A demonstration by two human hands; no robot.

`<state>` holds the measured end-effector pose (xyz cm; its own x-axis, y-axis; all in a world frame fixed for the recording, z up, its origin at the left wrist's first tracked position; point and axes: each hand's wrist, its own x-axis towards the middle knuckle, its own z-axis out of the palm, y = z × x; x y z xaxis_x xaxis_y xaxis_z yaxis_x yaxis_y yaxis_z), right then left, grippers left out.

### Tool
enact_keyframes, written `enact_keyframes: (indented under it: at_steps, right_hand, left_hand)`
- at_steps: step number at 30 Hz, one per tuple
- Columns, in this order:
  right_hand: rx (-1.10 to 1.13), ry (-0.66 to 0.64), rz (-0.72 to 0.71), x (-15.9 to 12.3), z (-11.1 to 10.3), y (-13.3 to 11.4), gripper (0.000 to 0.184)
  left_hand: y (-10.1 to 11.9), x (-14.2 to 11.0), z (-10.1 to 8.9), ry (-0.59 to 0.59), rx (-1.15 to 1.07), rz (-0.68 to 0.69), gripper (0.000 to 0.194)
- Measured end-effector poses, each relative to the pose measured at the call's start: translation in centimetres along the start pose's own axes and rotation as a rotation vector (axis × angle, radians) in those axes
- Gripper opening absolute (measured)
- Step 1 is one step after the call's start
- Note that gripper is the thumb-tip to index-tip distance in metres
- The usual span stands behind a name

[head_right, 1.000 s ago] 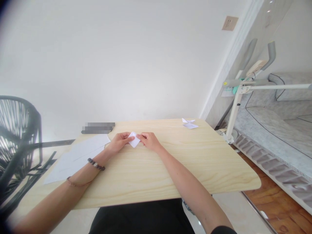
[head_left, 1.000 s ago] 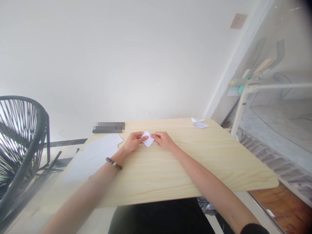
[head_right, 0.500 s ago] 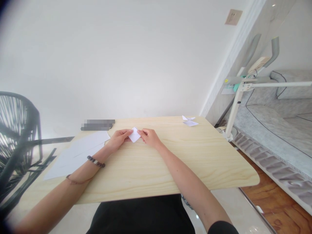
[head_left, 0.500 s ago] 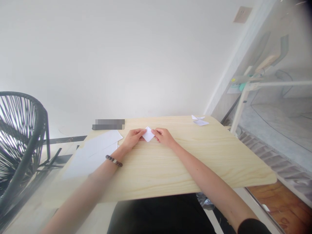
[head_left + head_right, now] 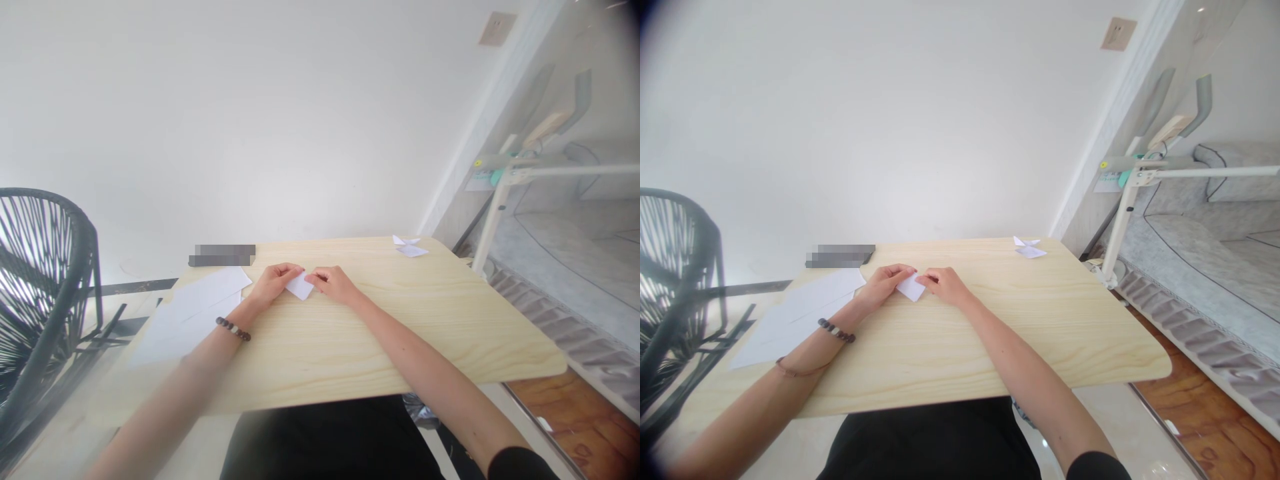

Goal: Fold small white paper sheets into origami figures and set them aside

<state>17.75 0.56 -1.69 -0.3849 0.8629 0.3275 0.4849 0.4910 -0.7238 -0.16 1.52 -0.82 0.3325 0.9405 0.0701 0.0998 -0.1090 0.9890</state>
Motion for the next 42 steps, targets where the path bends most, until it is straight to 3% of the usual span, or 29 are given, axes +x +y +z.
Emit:
enact_keyframes:
  at_steps: [11, 17, 29, 37, 42]
  right_hand:
    - [0.042, 0.008, 0.007, 0.1, 0.2, -0.1, 0.039]
    - [0.061, 0.065, 0.054, 0.2, 0.2, 0.3, 0.040]
    - [0.091, -0.007, 0.022, -0.1, -0.1, -0.2, 0.028]
    - [0.196, -0.116, 0.037, 0.0, -0.1, 0.2, 0.028]
    - [0.238, -0.117, 0.049, -0.1, -0.2, 0.1, 0.027]
  left_hand:
    - [0.0, 0.0, 0.2, 0.011, -0.056, -0.014, 0.038]
    - [0.4, -0.2, 0.7, -0.080, -0.091, -0.027, 0.040]
    - [-0.1, 0.0, 0.2, 0.001, 0.074, -0.015, 0.038]
    - [-0.6, 0.3, -0.3, -0.107, 0.006, -0.020, 0.034]
    - [-0.2, 0.1, 0.0, -0.108, -0.072, -0.029, 0.035]
